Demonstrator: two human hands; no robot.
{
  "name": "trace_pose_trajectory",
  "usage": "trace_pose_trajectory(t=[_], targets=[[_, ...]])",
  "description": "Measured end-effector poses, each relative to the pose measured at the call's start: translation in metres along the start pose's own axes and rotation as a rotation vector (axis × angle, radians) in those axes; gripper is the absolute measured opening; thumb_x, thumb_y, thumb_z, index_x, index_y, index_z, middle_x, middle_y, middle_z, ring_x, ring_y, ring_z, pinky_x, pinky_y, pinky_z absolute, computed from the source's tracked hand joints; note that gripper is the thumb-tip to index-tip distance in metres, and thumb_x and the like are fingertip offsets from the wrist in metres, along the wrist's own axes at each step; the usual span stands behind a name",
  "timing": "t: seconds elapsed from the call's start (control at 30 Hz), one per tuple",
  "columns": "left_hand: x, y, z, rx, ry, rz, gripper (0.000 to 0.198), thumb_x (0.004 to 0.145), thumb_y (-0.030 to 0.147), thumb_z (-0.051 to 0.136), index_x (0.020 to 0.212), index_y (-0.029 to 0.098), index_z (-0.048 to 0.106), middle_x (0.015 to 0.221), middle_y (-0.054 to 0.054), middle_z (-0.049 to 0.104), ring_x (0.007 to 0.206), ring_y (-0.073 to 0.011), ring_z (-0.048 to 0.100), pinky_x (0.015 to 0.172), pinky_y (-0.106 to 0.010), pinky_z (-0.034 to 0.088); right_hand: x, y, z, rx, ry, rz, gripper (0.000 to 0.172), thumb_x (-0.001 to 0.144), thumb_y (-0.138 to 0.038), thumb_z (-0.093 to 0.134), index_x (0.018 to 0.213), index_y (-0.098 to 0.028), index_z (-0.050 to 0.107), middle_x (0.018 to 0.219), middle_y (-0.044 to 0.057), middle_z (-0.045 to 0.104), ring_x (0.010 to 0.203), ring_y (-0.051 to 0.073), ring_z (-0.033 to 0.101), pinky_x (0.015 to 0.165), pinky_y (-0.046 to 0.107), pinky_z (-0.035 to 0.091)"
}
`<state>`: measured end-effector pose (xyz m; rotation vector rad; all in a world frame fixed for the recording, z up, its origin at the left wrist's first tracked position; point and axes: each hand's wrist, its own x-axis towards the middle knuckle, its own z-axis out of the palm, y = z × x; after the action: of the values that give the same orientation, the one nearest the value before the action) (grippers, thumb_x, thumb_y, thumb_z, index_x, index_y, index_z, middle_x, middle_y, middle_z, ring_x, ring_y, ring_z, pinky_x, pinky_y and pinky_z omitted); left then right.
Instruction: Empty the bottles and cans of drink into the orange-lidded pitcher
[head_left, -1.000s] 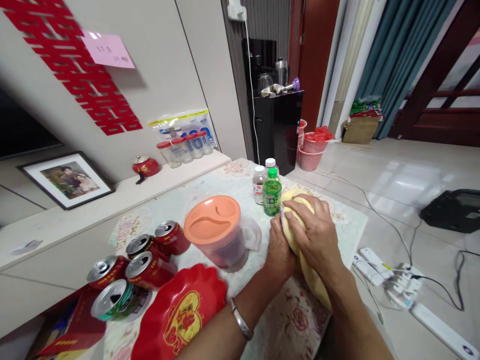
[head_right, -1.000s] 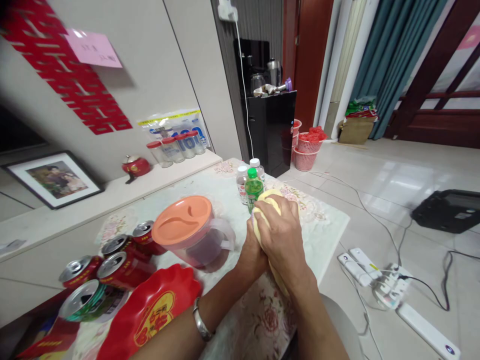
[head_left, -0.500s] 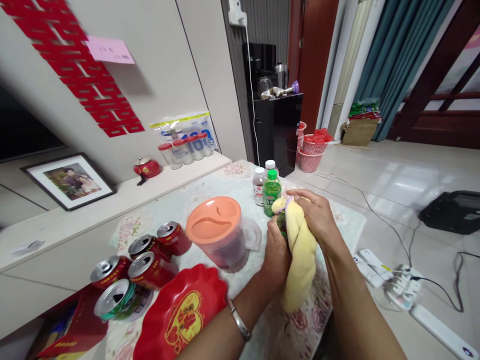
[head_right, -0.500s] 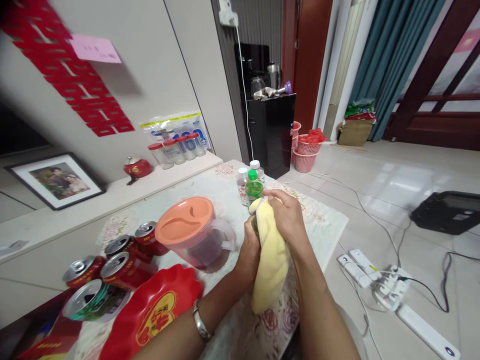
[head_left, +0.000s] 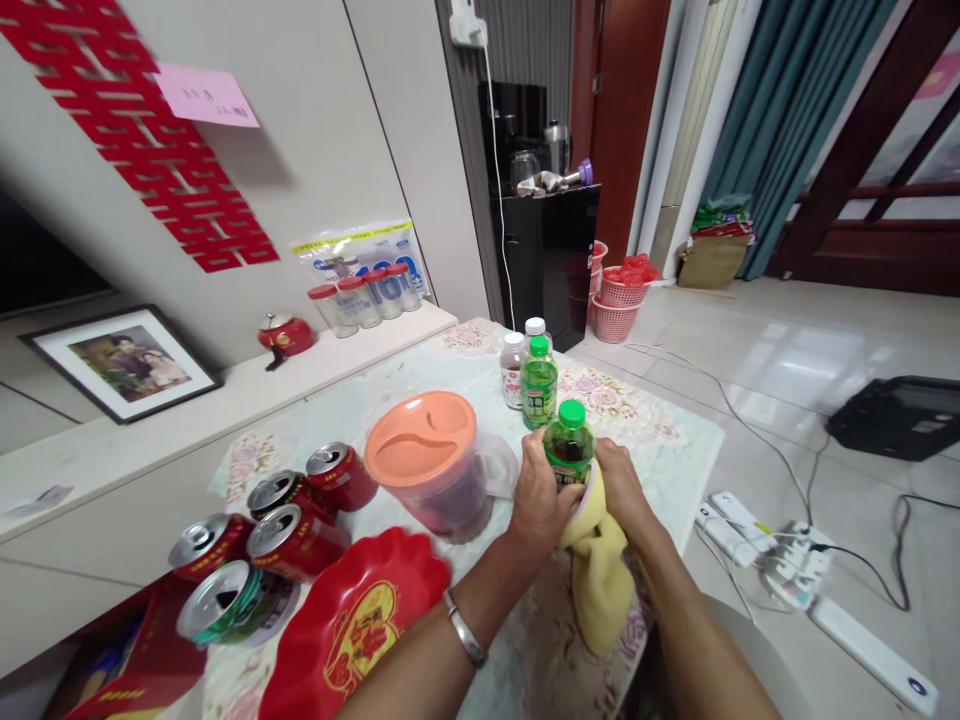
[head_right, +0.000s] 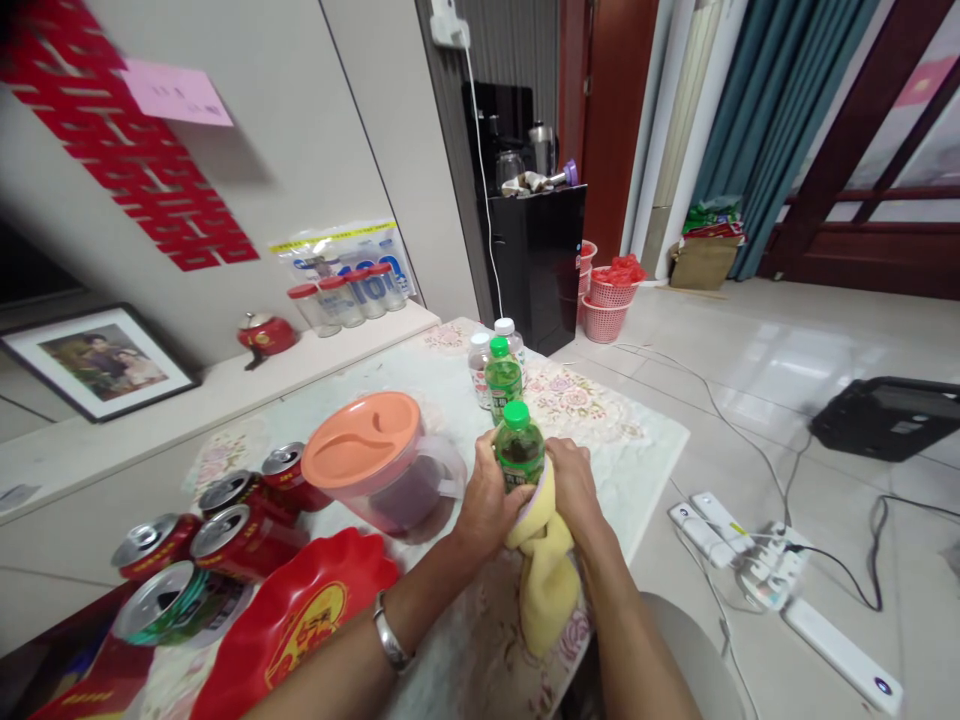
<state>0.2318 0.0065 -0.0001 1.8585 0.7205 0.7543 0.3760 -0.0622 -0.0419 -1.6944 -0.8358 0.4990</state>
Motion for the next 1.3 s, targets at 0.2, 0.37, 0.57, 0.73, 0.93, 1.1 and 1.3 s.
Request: trace_pose_trajectory(t=[0.2,0.37,0.57,0.73,0.93,1.1,1.3], targets=[[0.001,-0.010,0.009,-0.122,-0.074,0.040,0.097,0.076,0.005,0.068,0.158,0.019,0.020,0.165,-0.026,0.047,0.156,-0.0344,0.050,0.133,-0.057,0.038,-0.002,-0.001,0.009,0.020,0.217,-0.023,0.033,0.104,-0.047,0.072,0.119,-0.018,0.073,0.121,0.007,0.074,0.109,0.024,0.072,0.098,0.048,0.061],[-0.001,-0.008,0.003,-0.172,-0.163,0.111,0.107,0.082,0.013,0.071,0.166,0.015,0.005,0.171,-0.029,0.041,0.161,-0.0355,0.045,0.132,-0.057,0.039,-0.012,-0.029,0.017,0.184,0.443,-0.152,0.041,0.106,-0.055,0.062,0.119,-0.018,0.074,0.124,0.011,0.076,0.119,0.028,0.072,0.109,0.054,0.055],[0.000,-0.004,-0.002,-0.096,-0.090,0.116,0.100,0.082,0.016,0.073,0.166,0.020,0.020,0.168,-0.024,0.047,0.156,-0.0357,0.052,0.130,-0.056,0.042,-0.022,-0.049,0.021,0.182,0.465,-0.355,0.058,0.097,-0.067,0.061,0.131,-0.022,0.076,0.147,0.014,0.069,0.146,0.034,0.057,0.125,0.057,0.041],[0.006,-0.016,0.007,-0.038,-0.028,0.143,0.098,0.075,0.010,0.071,0.161,0.021,0.025,0.163,-0.025,0.048,0.159,-0.0372,0.046,0.133,-0.059,0.036,-0.009,-0.023,0.029,0.177,0.357,-0.234,0.054,0.109,-0.066,0.051,0.120,-0.019,0.073,0.121,0.010,0.077,0.115,0.026,0.072,0.105,0.052,0.057],[0.006,-0.016,0.007,-0.103,-0.160,0.098,0.108,0.072,0.005,0.067,0.165,0.010,0.011,0.166,-0.033,0.041,0.161,-0.0397,0.043,0.134,-0.061,0.034,-0.003,0.006,0.025,0.079,0.307,-0.048,0.034,0.106,-0.050,0.068,0.115,-0.018,0.072,0.107,0.004,0.074,0.090,0.018,0.071,0.082,0.038,0.063],[0.004,-0.008,-0.002,-0.085,-0.130,0.034,0.105,0.070,-0.003,0.059,0.165,0.016,0.020,0.167,-0.024,0.045,0.157,-0.0342,0.048,0.133,-0.055,0.037,-0.007,-0.001,0.027,0.106,0.336,-0.025,0.036,0.106,-0.052,0.067,0.114,-0.018,0.072,0.112,0.006,0.075,0.098,0.020,0.072,0.092,0.044,0.062],[0.006,-0.012,0.000,0.053,-0.045,0.083,0.082,0.070,-0.003,0.064,0.148,0.019,0.048,0.133,-0.014,0.058,0.138,-0.0347,0.057,0.127,-0.055,0.044,-0.028,-0.038,0.030,0.293,0.462,-0.119,0.062,0.110,-0.064,0.045,0.146,-0.018,0.066,0.155,0.016,0.065,0.145,0.031,0.060,0.123,0.056,0.045]])
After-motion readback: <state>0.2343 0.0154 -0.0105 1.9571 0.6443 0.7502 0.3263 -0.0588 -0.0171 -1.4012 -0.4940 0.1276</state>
